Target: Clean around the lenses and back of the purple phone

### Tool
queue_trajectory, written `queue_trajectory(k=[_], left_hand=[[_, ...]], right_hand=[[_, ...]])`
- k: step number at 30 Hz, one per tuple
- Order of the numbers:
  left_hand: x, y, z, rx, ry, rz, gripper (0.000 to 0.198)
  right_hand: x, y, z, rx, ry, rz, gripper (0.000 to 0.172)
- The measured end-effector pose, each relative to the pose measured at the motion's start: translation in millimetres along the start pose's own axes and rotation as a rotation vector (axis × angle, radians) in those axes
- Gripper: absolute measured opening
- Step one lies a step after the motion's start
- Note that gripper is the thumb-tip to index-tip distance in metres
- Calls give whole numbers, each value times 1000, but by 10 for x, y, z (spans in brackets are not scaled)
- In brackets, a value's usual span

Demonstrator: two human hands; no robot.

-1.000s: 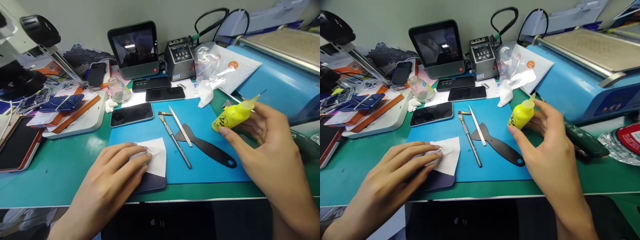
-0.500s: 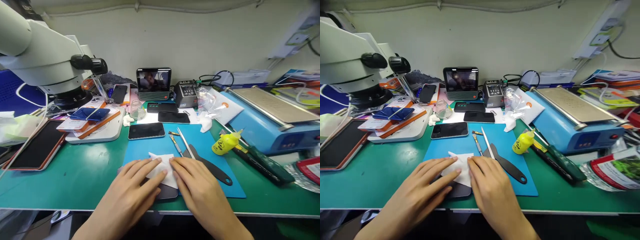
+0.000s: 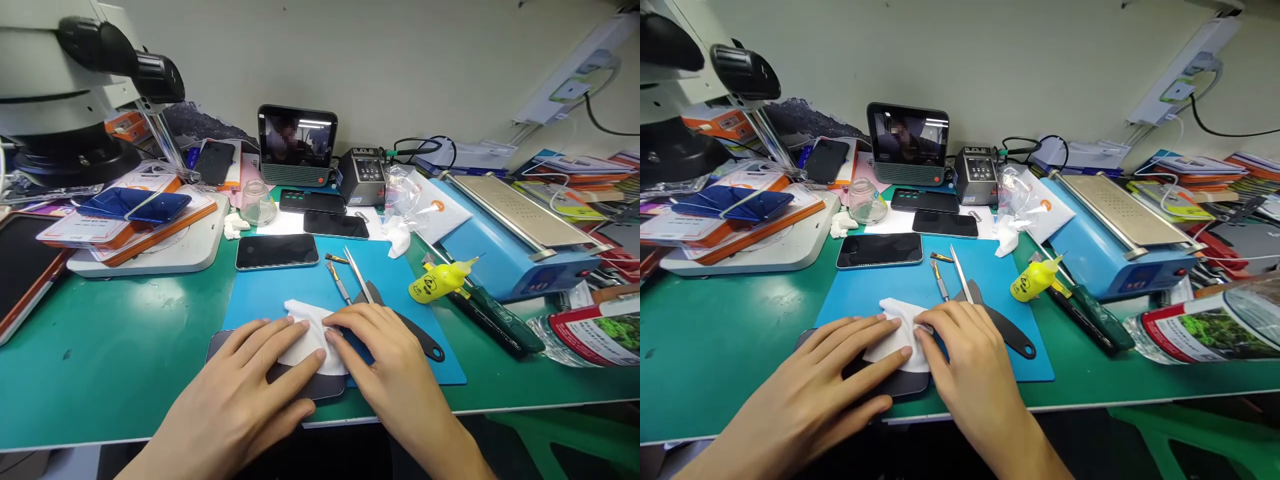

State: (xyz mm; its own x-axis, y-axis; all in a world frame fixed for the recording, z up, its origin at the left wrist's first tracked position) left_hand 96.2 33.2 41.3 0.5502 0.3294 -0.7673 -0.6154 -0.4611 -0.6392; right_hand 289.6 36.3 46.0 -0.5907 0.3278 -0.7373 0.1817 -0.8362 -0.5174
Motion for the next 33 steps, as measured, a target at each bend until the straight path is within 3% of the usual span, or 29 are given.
queue_trajectory(k=[7, 10, 13, 19, 24, 30, 33], left_hand=[[-63, 111, -2, -41, 75, -105, 26], [-116, 181, 37, -133, 111, -175, 24], [-138, 298, 103, -251, 125, -169, 21], [-107, 462, 232, -273, 134, -20, 41], [-60, 488, 278, -265, 112, 70, 54], [-22, 536, 257, -278, 120, 106, 55], [-17, 559, 267, -335, 147, 68, 57]], right_hand=[[-62, -147, 15, -248, 52, 115, 16], [-96, -86, 63, -386, 91, 135, 26], [-111, 1, 124, -446, 143, 142, 29], [-23, 98, 192, -423, 193, 107, 35], [27, 141, 118, -398, 148, 165, 41], [2, 170, 44, -343, 101, 178, 40], [-6, 193, 48, -348, 123, 185, 39]])
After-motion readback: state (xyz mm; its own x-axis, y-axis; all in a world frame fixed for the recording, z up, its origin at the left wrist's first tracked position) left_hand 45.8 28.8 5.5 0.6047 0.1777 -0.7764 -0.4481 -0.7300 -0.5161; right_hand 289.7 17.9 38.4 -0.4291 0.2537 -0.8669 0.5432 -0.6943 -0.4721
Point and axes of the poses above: each hand's wrist, its own y-axis away from the middle knuckle, its own x-axis out of the palm, z = x × y, the point moved 5 cm from there along -y, towards the middle knuckle, and after that the axes turned 8 degrees about -z, right-handed, at the moved point
